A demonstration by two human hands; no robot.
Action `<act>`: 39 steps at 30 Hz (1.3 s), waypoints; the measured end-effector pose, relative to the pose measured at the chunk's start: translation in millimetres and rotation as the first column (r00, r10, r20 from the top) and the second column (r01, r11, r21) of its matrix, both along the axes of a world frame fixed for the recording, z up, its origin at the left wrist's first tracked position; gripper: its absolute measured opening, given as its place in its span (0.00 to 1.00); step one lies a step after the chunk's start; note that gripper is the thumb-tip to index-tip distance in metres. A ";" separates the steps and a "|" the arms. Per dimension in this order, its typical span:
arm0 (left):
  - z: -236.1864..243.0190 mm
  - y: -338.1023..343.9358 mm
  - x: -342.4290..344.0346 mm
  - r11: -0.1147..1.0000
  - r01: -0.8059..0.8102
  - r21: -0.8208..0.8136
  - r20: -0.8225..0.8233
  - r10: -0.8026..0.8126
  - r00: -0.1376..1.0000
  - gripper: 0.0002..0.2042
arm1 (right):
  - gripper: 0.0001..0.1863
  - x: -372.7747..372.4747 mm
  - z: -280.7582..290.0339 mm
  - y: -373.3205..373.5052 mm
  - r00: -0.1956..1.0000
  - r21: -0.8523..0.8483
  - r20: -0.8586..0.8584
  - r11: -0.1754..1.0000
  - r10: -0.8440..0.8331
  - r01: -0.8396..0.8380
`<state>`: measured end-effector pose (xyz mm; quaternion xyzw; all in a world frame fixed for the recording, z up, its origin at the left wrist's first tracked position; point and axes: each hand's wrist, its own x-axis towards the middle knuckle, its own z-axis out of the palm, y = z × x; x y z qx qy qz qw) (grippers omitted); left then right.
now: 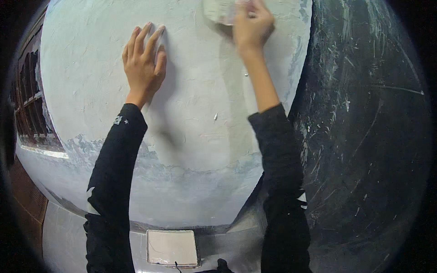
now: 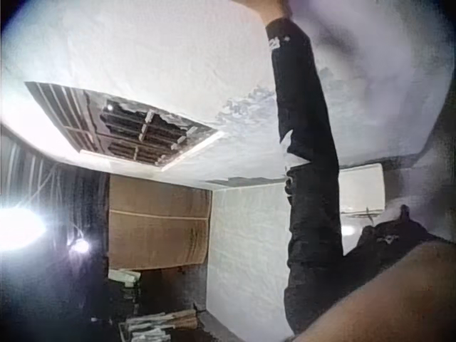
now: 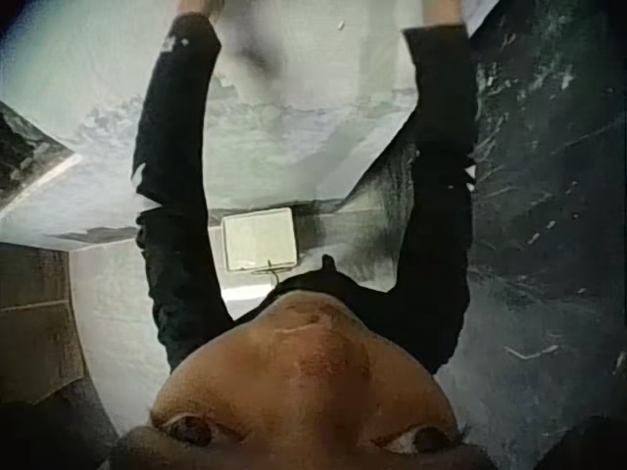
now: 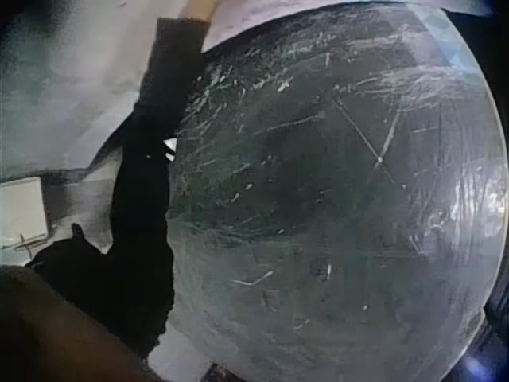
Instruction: The person applies wall putty to a wall using a putty knife.
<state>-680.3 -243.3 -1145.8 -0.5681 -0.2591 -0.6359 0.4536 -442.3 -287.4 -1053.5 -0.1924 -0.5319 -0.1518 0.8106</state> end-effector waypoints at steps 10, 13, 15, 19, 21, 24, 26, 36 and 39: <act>1.6 -5.9 9.4 1.000 -0.026 -0.005 0.018 0.026 0.999 0.23 | 0.20 92.8 5.7 -24.8 0.996 0.252 -0.089 0.967 -0.007 0.029; 2.8 -6.8 7.7 0.999 -0.037 -0.013 0.016 0.037 0.999 0.23 | 0.23 75.3 11.7 -6.3 0.984 0.150 -0.057 0.973 -0.171 0.178; 0.6 -4.2 0.8 0.999 -0.040 -0.018 0.004 0.040 0.999 0.23 | 0.22 25.9 16.0 5.1 0.996 0.061 -0.039 0.995 0.081 -0.078; -0.9 -0.3 -2.6 0.999 -0.047 -0.010 -0.011 0.047 0.999 0.23 | 0.21 9.3 16.3 23.0 0.959 0.146 -0.043 0.948 -0.279 0.282; 0.0 0.0 4.0 0.999 -0.040 -0.015 0.000 0.040 0.999 0.23 | 0.24 47.0 10.8 6.3 0.941 0.020 -0.046 0.941 -0.335 0.337; 1.5 -5.8 4.4 0.998 -0.058 -0.031 0.004 0.058 0.998 0.23 | 0.20 79.3 8.0 -10.0 0.930 0.031 -0.165 0.941 -0.328 0.338; 1.1 -0.5 5.4 0.997 -0.078 -0.004 0.006 0.078 0.997 0.23 | 0.19 85.7 7.4 -18.3 0.987 0.266 -0.152 0.964 0.057 -0.014; 1.2 0.1 5.1 1.000 -0.009 0.025 0.015 0.009 1.000 0.22 | 0.22 78.3 -30.0 -9.4 0.861 0.078 -0.003 0.858 -0.508 0.507; 2.4 -2.9 5.9 1.000 -0.028 0.004 0.026 0.028 0.999 0.22 | 0.23 85.7 -29.0 -29.3 0.994 0.134 -0.077 0.987 -0.078 0.088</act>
